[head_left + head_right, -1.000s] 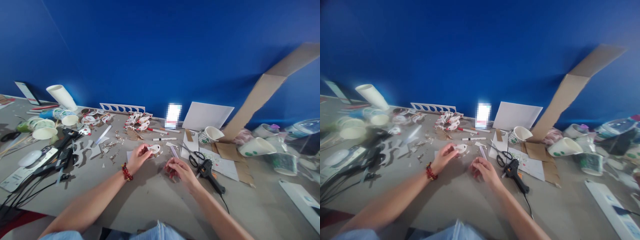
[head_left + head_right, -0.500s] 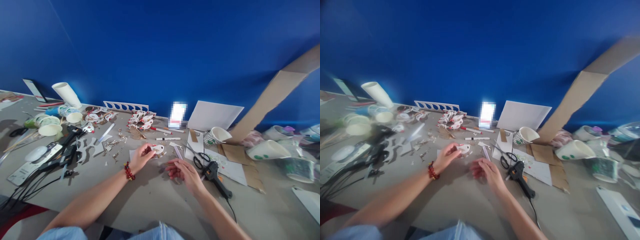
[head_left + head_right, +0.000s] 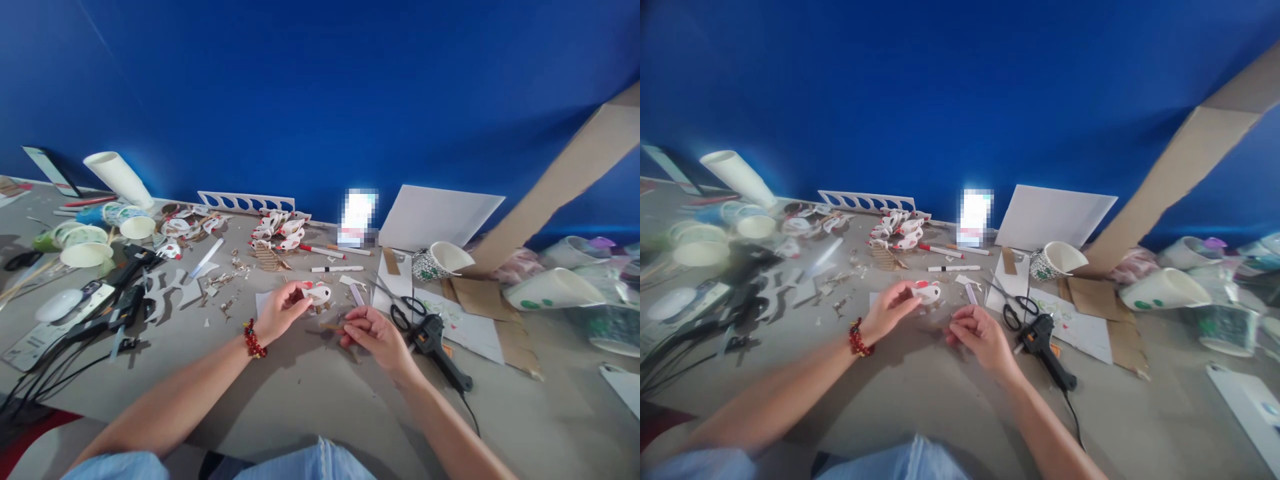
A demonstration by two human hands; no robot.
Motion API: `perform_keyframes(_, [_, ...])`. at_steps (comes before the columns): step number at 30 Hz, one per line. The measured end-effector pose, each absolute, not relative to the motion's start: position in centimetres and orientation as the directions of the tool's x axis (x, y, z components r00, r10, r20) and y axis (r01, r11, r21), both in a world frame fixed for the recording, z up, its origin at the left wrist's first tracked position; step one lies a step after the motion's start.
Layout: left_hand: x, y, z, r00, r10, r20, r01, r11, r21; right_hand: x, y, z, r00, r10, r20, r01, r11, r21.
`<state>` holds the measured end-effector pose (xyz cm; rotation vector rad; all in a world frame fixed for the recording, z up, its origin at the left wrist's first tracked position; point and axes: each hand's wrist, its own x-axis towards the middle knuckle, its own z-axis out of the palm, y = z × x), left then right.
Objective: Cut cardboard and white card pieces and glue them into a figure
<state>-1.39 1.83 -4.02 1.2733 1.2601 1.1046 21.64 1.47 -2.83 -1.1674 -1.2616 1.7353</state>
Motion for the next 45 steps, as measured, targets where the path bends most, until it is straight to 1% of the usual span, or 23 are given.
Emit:
perform_keyframes(3, [-1.4, 1.7, -4.1, 0.052, 0.997, -0.05, 0.082, 0.046, 0.996, 21.9, 1.6, -2.9, -0.405, 0.868, -0.288, -0.041, -0.332, -0.942])
perform_keyframes(6, [-1.2, 1.5, -3.9, 0.071, 0.997, -0.034, 0.102, 0.027, 0.994, 22.2, 1.6, -3.2, -0.418, 0.862, -0.287, -0.048, -0.337, -0.94])
perform_keyframes(9, [-0.9, 1.3, -3.7, 0.099, 0.995, -0.021, 0.141, 0.007, 0.99, 22.2, 1.5, -3.4, -0.352, 0.902, -0.25, -0.057, -0.287, -0.956])
perform_keyframes(12, [-0.6, 1.2, -3.7, 0.112, 0.993, -0.032, 0.163, 0.013, 0.986, 22.2, 1.4, -3.5, -0.288, 0.938, -0.193, -0.031, -0.21, -0.977])
perform_keyframes(17, [-0.4, 1.4, -4.2, 0.124, 0.99, -0.064, 0.123, 0.049, 0.991, 22.0, 1.4, -3.5, -0.286, 0.946, -0.154, 0.004, -0.16, -0.987])
perform_keyframes(33, [-0.4, 1.4, -4.4, 0.134, 0.988, -0.075, 0.117, 0.06, 0.991, 21.4, 1.4, -3.9, -0.268, 0.948, -0.17, 0.042, -0.165, -0.985])
perform_keyframes(38, [-0.4, 1.4, -4.3, 0.132, 0.988, -0.084, 0.13, 0.067, 0.989, 21.1, 1.3, -3.8, -0.234, 0.957, -0.171, 0.063, -0.161, -0.985])
perform_keyframes(45, [-0.4, 1.4, -4.5, 0.141, 0.987, -0.07, 0.141, 0.05, 0.989, 21.1, 1.3, -3.9, -0.233, 0.963, -0.137, 0.09, -0.119, -0.989])
